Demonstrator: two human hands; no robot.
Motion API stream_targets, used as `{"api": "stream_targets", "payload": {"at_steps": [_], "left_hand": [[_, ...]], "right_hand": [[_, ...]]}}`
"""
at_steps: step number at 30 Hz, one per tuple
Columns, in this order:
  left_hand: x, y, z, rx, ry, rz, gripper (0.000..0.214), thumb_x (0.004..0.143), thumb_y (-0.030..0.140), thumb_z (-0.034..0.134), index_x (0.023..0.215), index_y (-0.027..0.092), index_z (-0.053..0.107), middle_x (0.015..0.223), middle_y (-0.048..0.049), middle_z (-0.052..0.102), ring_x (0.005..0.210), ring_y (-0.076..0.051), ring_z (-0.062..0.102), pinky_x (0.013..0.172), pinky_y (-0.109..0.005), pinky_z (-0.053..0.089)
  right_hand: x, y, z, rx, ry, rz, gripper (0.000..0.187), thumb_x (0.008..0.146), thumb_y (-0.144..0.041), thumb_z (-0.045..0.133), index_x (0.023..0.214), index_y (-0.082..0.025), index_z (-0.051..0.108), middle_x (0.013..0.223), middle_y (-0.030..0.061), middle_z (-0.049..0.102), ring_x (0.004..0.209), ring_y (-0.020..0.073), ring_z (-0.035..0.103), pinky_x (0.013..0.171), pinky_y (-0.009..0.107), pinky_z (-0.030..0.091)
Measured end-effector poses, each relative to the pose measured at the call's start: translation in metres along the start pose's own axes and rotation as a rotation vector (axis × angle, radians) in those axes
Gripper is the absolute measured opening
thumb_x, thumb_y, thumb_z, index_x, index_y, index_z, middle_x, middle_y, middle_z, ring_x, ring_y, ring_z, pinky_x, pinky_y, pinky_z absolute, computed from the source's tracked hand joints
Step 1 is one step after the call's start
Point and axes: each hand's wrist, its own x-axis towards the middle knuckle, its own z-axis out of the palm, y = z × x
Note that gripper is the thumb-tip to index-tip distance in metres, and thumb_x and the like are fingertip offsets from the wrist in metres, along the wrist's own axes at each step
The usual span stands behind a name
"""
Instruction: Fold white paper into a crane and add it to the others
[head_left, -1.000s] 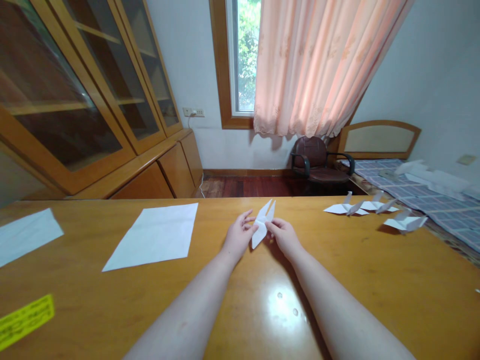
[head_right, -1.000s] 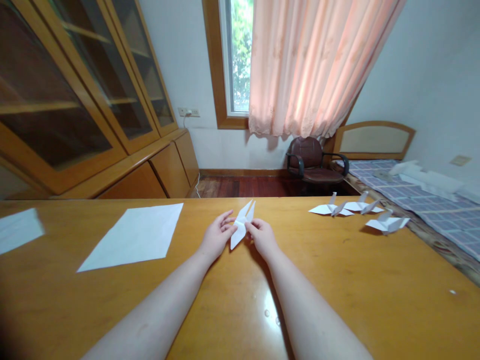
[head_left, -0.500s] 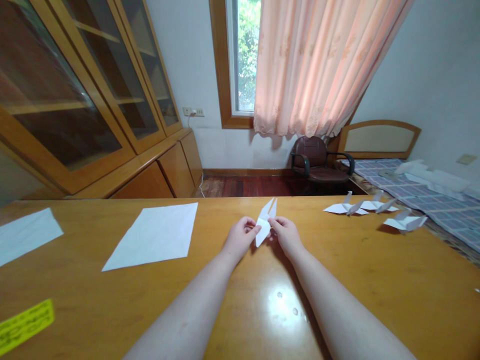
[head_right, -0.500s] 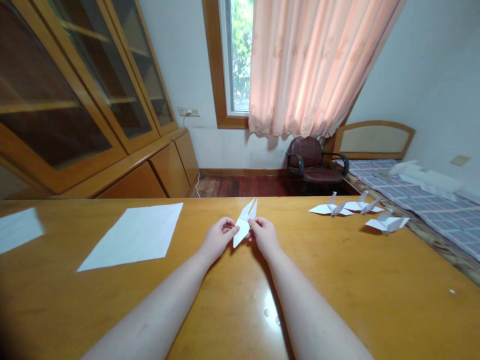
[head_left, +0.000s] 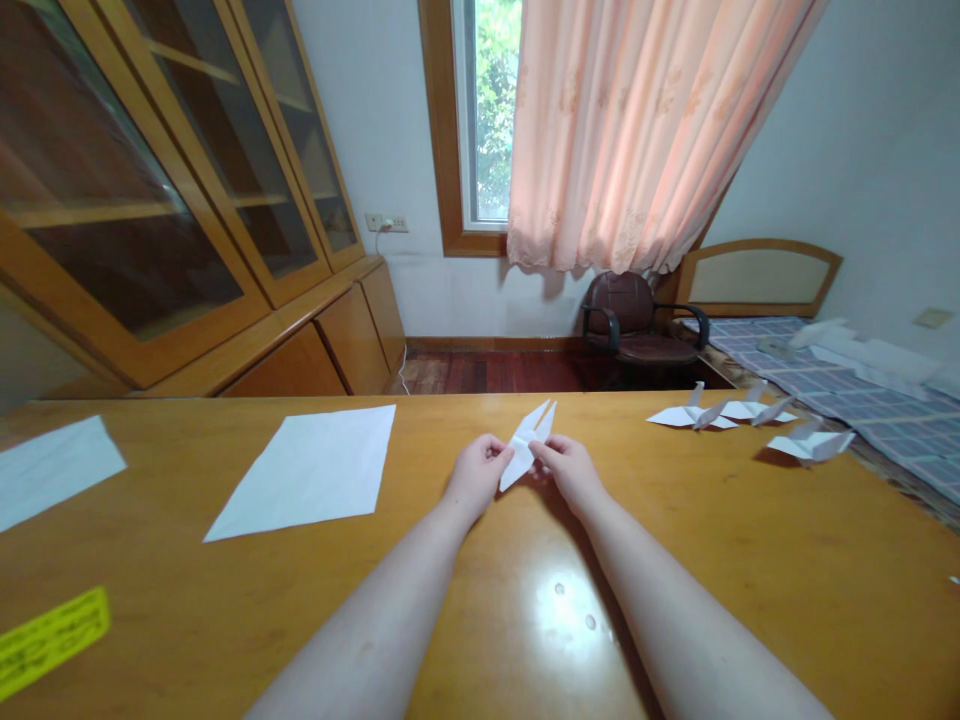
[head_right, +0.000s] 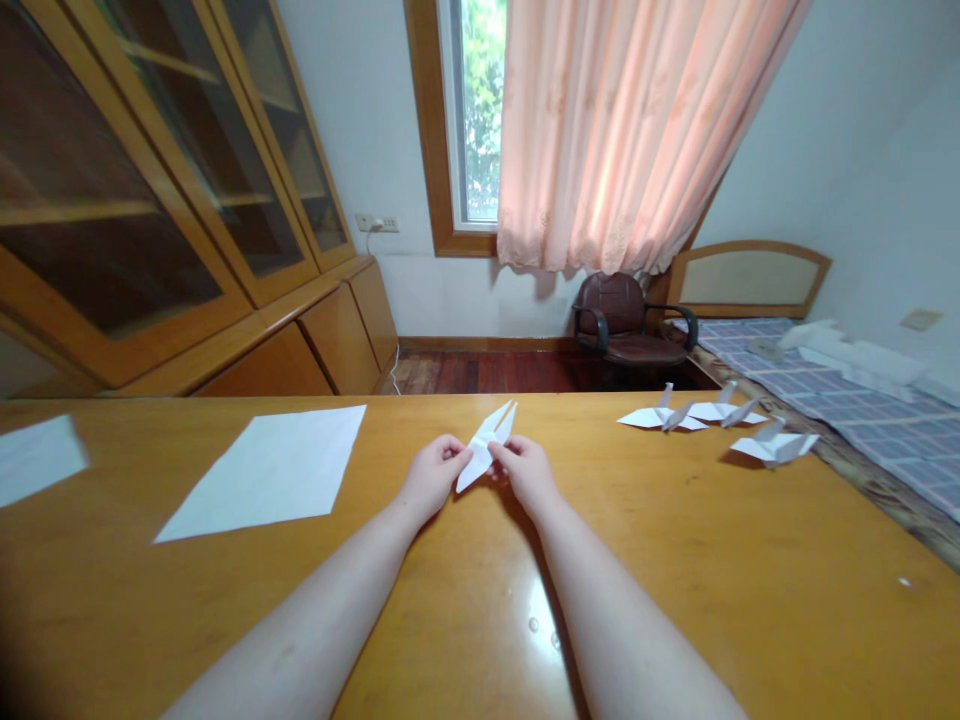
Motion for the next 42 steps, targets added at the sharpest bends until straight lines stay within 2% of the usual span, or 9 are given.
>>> {"api": "stream_targets", "payload": {"at_steps": [6,12,19,21,24,26,32,37,42], "left_hand": [[0.0,0.0,0.0,-0.012,0.007,-0.004,0.02,0.069,0.034,0.063,0.066,0.018,0.052,0.054,0.0045,0.057,0.048,-0.011,0.051,0.046,-0.02,0.035],[-0.002,0.005,0.0,0.021,0.045,-0.013,0.019,0.07,0.034,0.064,0.067,0.018,0.054,0.055,0.0035,0.058,0.049,-0.011,0.053,0.047,-0.02,0.035],[0.002,-0.002,-0.001,-0.028,0.02,-0.014,0.018,0.072,0.033,0.064,0.07,0.018,0.053,0.056,0.0026,0.061,0.049,-0.012,0.055,0.047,-0.02,0.038],[0.003,-0.004,-0.001,-0.054,0.01,-0.027,0.019,0.072,0.032,0.065,0.08,0.018,0.056,0.058,0.0019,0.063,0.05,-0.012,0.057,0.047,-0.02,0.038],[0.005,-0.008,-0.001,-0.08,0.006,-0.057,0.036,0.072,0.03,0.067,0.104,0.016,0.057,0.063,-0.0004,0.066,0.053,-0.014,0.06,0.049,-0.021,0.042],[0.006,-0.009,-0.001,-0.08,0.0,-0.07,0.043,0.072,0.029,0.068,0.111,0.014,0.058,0.068,-0.003,0.069,0.058,-0.015,0.063,0.053,-0.023,0.045],[0.007,-0.008,0.001,-0.025,-0.001,-0.081,0.022,0.072,0.032,0.069,0.084,0.015,0.068,0.078,-0.0066,0.072,0.069,-0.018,0.065,0.061,-0.026,0.049],[0.005,-0.006,0.001,-0.013,-0.026,-0.098,0.023,0.069,0.035,0.07,0.08,0.015,0.068,0.072,-0.0052,0.071,0.064,-0.017,0.063,0.057,-0.025,0.047],[-0.001,0.0,0.001,0.035,-0.079,-0.088,0.024,0.068,0.036,0.07,0.079,0.015,0.068,0.069,-0.0036,0.069,0.06,-0.016,0.061,0.056,-0.024,0.043]], "right_hand": [[0.0,-0.001,0.001,-0.006,0.002,-0.022,0.031,0.062,-0.045,0.07,0.065,-0.016,0.061,0.051,-0.0001,0.059,0.045,0.0119,0.05,0.046,0.024,0.037],[0.0,-0.001,0.001,0.002,-0.002,-0.045,0.028,0.065,-0.042,0.069,0.069,-0.015,0.061,0.053,-0.0005,0.058,0.046,0.011,0.049,0.046,0.024,0.036],[-0.001,-0.002,0.001,-0.013,0.013,-0.087,0.026,0.066,-0.04,0.068,0.069,-0.015,0.059,0.052,-0.0022,0.055,0.047,0.0102,0.048,0.047,0.023,0.036],[-0.002,-0.002,0.0,-0.023,0.015,-0.087,0.027,0.066,-0.04,0.068,0.069,-0.016,0.059,0.053,-0.002,0.056,0.047,0.0104,0.048,0.047,0.023,0.036],[-0.002,-0.002,0.0,-0.034,0.008,-0.092,0.027,0.066,-0.041,0.068,0.07,-0.015,0.059,0.053,-0.002,0.055,0.047,0.0102,0.047,0.047,0.023,0.035],[-0.002,-0.002,0.0,-0.044,-0.001,-0.102,0.028,0.065,-0.042,0.068,0.071,-0.015,0.06,0.053,-0.0022,0.055,0.047,0.01,0.047,0.046,0.023,0.035],[-0.001,-0.002,0.0,-0.058,-0.008,-0.124,0.027,0.065,-0.041,0.068,0.068,-0.015,0.059,0.051,-0.0033,0.053,0.046,0.0092,0.045,0.046,0.022,0.035],[-0.001,-0.001,0.0,-0.037,0.031,-0.087,0.027,0.062,-0.039,0.07,0.069,-0.015,0.06,0.055,-0.001,0.058,0.049,0.0106,0.048,0.049,0.023,0.038],[-0.002,-0.001,-0.001,-0.018,-0.007,-0.052,0.031,0.06,-0.038,0.072,0.077,-0.012,0.066,0.075,0.0073,0.068,0.067,0.0185,0.061,0.064,0.028,0.046]]}}
